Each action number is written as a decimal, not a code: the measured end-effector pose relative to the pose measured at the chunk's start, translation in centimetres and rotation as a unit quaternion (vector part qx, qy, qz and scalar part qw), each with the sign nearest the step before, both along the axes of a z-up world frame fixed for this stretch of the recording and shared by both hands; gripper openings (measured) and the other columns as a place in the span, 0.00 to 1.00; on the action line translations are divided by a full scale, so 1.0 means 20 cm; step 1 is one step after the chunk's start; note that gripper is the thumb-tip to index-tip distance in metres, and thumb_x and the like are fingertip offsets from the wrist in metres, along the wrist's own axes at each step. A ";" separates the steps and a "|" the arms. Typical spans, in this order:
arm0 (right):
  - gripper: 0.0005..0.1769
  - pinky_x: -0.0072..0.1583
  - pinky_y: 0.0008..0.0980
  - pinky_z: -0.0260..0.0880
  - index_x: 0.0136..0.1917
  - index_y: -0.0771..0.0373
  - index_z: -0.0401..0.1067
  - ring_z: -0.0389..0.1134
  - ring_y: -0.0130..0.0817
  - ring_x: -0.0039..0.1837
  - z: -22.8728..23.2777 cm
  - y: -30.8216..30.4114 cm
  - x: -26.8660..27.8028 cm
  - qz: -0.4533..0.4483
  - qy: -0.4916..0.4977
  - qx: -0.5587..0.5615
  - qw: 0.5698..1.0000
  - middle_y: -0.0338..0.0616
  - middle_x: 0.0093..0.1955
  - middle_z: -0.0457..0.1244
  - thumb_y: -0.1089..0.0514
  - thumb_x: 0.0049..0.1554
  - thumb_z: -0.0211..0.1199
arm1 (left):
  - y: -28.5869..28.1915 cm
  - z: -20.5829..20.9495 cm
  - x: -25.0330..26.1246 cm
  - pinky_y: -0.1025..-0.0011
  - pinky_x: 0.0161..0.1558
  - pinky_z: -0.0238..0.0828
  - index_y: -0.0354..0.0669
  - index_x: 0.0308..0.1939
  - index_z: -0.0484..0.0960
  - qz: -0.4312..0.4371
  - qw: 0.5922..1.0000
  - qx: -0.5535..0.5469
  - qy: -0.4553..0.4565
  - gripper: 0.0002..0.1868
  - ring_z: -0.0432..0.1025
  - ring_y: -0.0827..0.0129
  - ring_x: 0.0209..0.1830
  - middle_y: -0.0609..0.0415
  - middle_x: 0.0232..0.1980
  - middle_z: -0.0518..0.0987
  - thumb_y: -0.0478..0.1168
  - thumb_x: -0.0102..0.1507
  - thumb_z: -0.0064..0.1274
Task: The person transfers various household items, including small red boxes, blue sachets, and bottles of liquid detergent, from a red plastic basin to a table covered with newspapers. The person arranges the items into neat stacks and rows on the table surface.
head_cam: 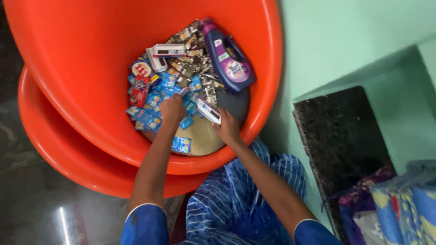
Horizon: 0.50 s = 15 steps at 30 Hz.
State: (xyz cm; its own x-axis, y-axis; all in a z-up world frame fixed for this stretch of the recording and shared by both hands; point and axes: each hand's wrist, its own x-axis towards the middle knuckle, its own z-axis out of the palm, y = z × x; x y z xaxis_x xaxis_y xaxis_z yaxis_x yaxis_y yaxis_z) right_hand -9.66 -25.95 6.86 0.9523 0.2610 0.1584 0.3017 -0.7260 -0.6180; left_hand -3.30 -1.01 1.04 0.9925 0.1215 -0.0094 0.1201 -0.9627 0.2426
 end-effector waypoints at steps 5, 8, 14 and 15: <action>0.25 0.58 0.45 0.76 0.64 0.63 0.68 0.75 0.49 0.58 -0.04 -0.24 -0.19 -0.093 0.239 0.278 0.925 0.54 0.57 0.69 0.58 0.56 0.70 | -0.06 0.16 -0.11 0.48 0.39 0.75 0.39 0.46 0.84 0.078 0.991 -0.108 0.013 0.18 0.79 0.42 0.37 0.36 0.38 0.83 0.50 0.65 0.50; 0.26 0.60 0.53 0.76 0.66 0.65 0.62 0.72 0.52 0.62 0.08 -0.46 -0.33 -0.095 0.345 0.579 0.733 0.55 0.63 0.66 0.64 0.57 0.67 | -0.25 0.18 -0.17 0.58 0.38 0.76 0.35 0.53 0.77 0.066 0.908 -0.410 -0.060 0.18 0.77 0.56 0.34 0.42 0.35 0.82 0.46 0.68 0.47; 0.41 0.59 0.53 0.79 0.74 0.60 0.59 0.74 0.49 0.59 0.58 -0.90 -0.72 -0.054 0.289 0.719 0.630 0.53 0.62 0.67 0.64 0.50 0.71 | -0.89 0.69 -0.34 0.70 0.46 0.77 0.38 0.57 0.72 -0.137 0.682 -0.718 -0.024 0.16 0.77 0.73 0.41 0.55 0.46 0.81 0.37 0.68 0.56; 0.40 0.59 0.54 0.79 0.75 0.63 0.59 0.73 0.49 0.59 0.66 -0.98 -0.83 -0.037 0.270 0.701 0.659 0.54 0.62 0.66 0.63 0.52 0.72 | -1.00 0.81 -0.39 0.69 0.47 0.78 0.38 0.57 0.73 -0.161 0.676 -0.719 -0.004 0.14 0.77 0.73 0.42 0.55 0.47 0.81 0.36 0.69 0.57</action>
